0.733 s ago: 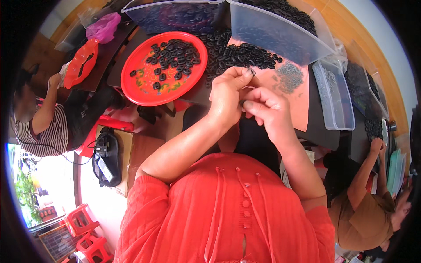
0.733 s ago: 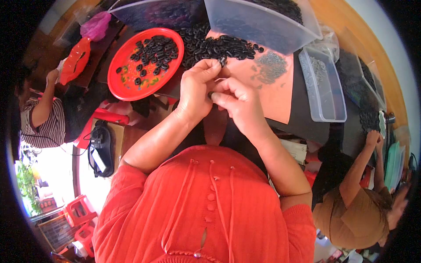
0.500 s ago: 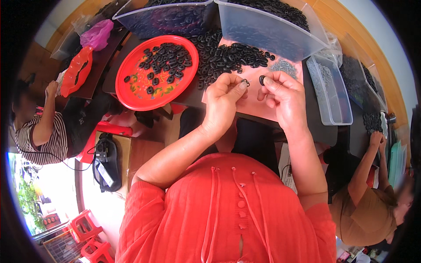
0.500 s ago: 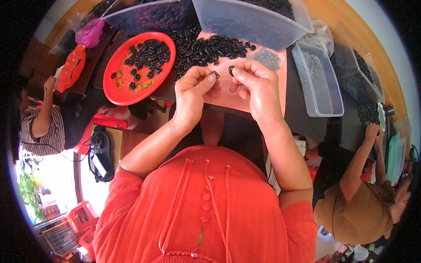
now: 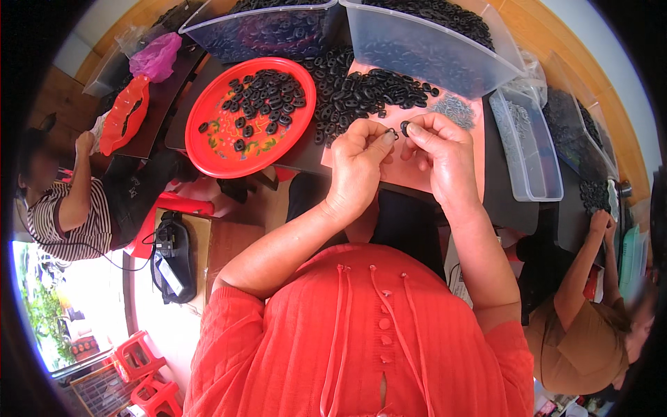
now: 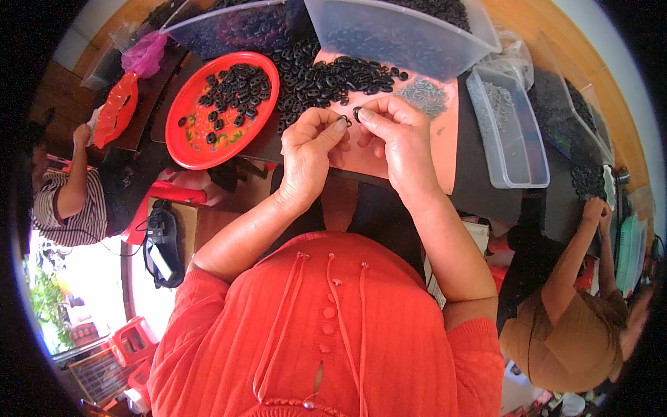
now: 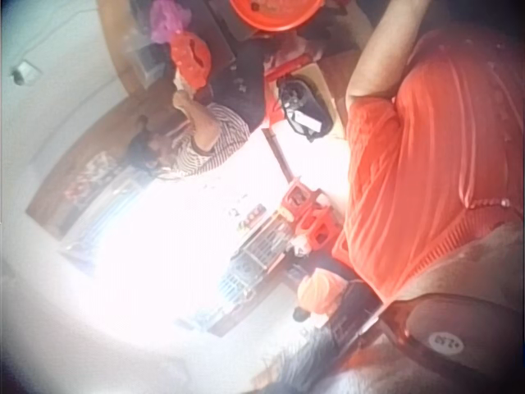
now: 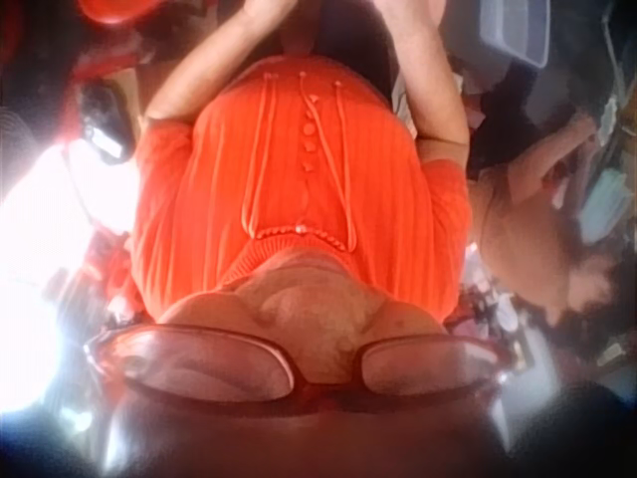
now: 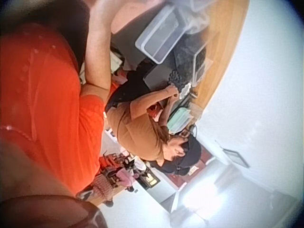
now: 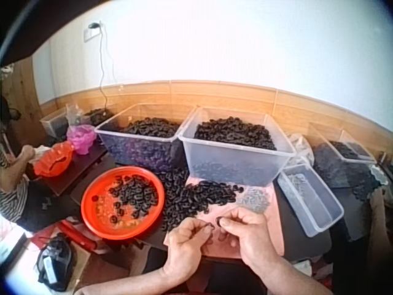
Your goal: The person assembles plastic cord locks by hand, picking up plastic pieces and small metal pins from the work table and inserting the pins into the plastic components.
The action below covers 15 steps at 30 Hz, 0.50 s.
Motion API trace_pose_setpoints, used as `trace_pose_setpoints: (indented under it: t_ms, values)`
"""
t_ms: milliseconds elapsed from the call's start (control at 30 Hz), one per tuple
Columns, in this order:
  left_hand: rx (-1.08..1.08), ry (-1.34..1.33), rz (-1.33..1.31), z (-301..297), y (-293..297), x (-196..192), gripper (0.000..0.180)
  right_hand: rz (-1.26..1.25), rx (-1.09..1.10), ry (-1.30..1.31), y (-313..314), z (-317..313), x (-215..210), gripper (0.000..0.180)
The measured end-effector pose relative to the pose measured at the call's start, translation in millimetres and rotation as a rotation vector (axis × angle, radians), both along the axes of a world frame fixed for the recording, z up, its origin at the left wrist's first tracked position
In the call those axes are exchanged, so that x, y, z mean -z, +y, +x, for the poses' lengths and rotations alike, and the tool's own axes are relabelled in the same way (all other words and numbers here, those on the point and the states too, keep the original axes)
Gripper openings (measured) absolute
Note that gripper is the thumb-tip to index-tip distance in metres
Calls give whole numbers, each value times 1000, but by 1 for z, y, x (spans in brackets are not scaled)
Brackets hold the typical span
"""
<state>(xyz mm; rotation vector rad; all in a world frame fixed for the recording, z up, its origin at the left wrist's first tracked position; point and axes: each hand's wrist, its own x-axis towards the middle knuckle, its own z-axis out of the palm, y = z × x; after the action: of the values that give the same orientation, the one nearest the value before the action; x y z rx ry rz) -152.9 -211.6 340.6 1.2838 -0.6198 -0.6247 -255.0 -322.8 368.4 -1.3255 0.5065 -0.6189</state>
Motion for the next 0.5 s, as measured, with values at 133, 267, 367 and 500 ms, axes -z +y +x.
trace_pose_setpoints:
  t_ms: [133,267,367,500]
  values:
    - [0,-10,-7,1,0,2,10,-7,27,0,1,2,1,8]
    - [-8,-31,-35,1,-2,4,10,-13,30,11,3,5,1,7]
    - [-31,-55,-38,-1,-2,2,10,-81,37,9,5,7,6,7]
    - [-16,-33,-49,2,0,4,10,-58,8,29,5,7,9,5]
